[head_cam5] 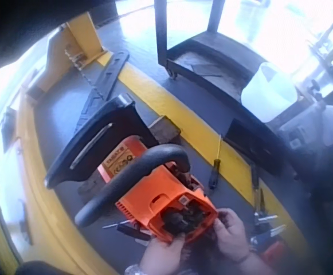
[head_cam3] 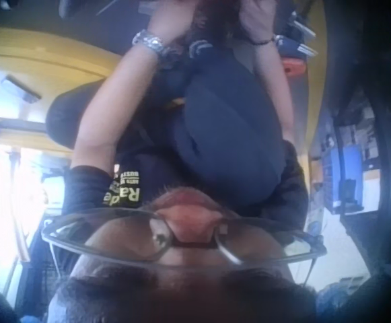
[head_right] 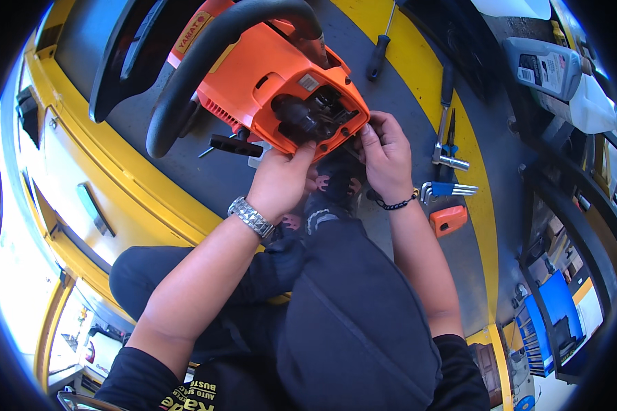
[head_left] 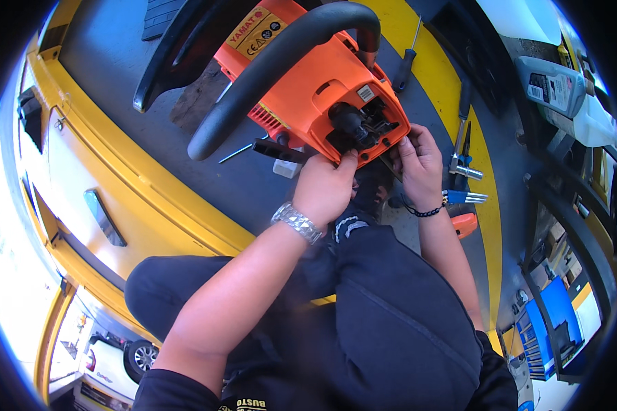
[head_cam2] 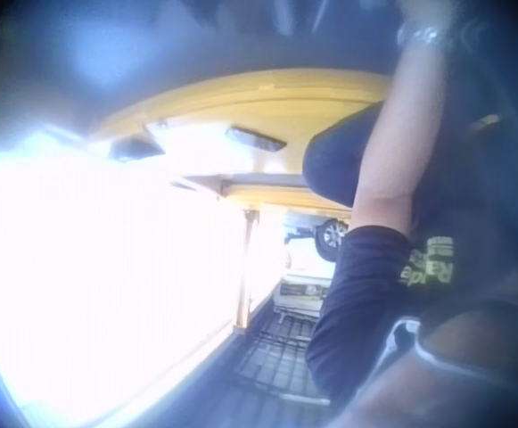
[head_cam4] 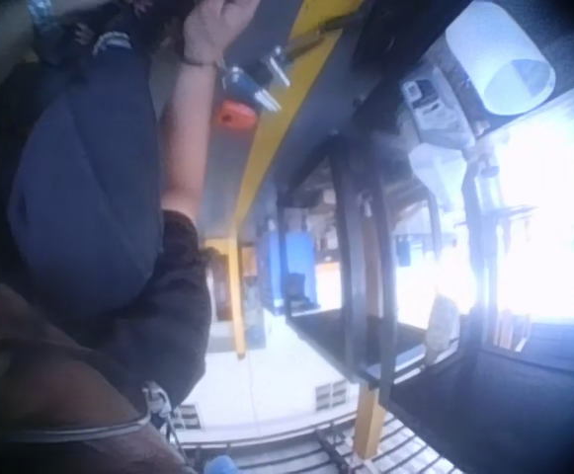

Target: The person uses a hex key to remove screws from the top cover of an orange chainsaw. They remove the cover, inspect the internal components, and then reattach the cover by tightening the screws.

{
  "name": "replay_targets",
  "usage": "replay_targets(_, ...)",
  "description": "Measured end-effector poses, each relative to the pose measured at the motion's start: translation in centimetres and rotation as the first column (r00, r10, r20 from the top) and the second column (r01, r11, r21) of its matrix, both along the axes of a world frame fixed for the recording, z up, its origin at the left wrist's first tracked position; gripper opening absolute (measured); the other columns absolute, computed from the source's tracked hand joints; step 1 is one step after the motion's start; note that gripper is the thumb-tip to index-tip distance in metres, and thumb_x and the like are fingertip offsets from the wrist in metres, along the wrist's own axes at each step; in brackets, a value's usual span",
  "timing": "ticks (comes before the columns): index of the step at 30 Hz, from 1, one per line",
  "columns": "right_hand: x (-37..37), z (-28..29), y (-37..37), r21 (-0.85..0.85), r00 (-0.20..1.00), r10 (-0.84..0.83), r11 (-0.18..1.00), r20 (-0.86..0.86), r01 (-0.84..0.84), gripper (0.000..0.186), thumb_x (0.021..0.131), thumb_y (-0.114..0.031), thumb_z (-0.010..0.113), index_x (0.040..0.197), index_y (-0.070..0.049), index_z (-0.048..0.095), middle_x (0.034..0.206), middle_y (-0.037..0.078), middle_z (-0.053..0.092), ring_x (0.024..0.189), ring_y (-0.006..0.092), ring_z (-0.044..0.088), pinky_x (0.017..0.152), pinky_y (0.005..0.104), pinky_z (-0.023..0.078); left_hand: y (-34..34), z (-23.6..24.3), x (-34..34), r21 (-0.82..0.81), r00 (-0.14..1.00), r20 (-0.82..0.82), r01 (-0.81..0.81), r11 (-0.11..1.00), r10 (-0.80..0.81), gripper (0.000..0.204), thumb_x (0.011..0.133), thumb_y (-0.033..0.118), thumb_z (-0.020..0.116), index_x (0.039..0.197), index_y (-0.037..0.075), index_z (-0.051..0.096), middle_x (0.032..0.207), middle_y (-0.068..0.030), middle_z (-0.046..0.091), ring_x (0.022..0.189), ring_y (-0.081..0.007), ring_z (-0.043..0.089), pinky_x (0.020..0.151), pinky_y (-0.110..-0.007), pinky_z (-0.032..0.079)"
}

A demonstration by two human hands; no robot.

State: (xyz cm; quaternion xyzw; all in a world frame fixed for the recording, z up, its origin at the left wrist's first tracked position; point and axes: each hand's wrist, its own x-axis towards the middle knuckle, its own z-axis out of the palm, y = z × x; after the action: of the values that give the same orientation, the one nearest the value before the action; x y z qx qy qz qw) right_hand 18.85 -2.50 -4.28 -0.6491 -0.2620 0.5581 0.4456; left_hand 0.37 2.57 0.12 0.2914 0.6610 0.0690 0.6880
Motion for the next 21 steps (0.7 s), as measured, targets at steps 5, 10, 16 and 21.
replay_targets(5,1.0,0.3,0.8,-0.09,0.966,-0.07,0.995,-0.247,0.049,0.017,0.107,-0.011,0.059,0.121,-0.002,0.06,0.087,0.003,0.066,0.067,0.0064,0.058,0.058,0.019,0.045,0.4,0.9,0.3,-0.028,0.997,0.038,-0.065,0.998,0.066,0.037,0.105,0.03,0.061,0.109,-0.006,0.065,0.078,-0.0079,0.065,0.065,-0.0166,0.066,0.061,-0.032,0.056)
replay_targets(10,0.7,1.1,1.3,-0.14,0.952,-0.106,0.988,-0.286,0.068,0.02,0.105,-0.009,0.06,0.123,0.0,0.057,0.083,0.005,0.068,0.062,0.0074,0.059,0.056,0.0209,0.046,0.4,0.7,0.3,-0.045,0.999,0.014,-0.049,0.998,0.05,0.037,0.105,0.031,0.061,0.109,-0.005,0.064,0.079,-0.0087,0.066,0.066,-0.0163,0.066,0.062,-0.033,0.056)
replay_targets(16,-1.2,1.9,1.8,-0.128,0.991,-0.131,0.983,0.008,0.131,0.019,0.105,-0.006,0.058,0.121,0.005,0.056,0.087,0.006,0.07,0.067,0.0086,0.063,0.059,0.0227,0.051,0.0,0.2,0.1,0.003,0.998,0.039,-0.055,0.999,0.054,0.039,0.104,0.032,0.061,0.111,-0.006,0.068,0.081,-0.0099,0.07,0.065,-0.0164,0.067,0.062,-0.033,0.056)
replay_targets(21,-0.6,2.3,2.2,-0.246,0.998,-0.044,0.968,0.047,0.054,0.02,0.107,-0.007,0.054,0.122,0.005,0.055,0.086,0.006,0.068,0.067,0.0087,0.062,0.059,0.0221,0.051,0.0,0.4,0.3,-0.008,0.997,0.035,-0.075,0.997,0.076,0.039,0.103,0.033,0.062,0.108,-0.005,0.07,0.079,-0.0098,0.071,0.064,-0.0167,0.068,0.061,-0.032,0.056)
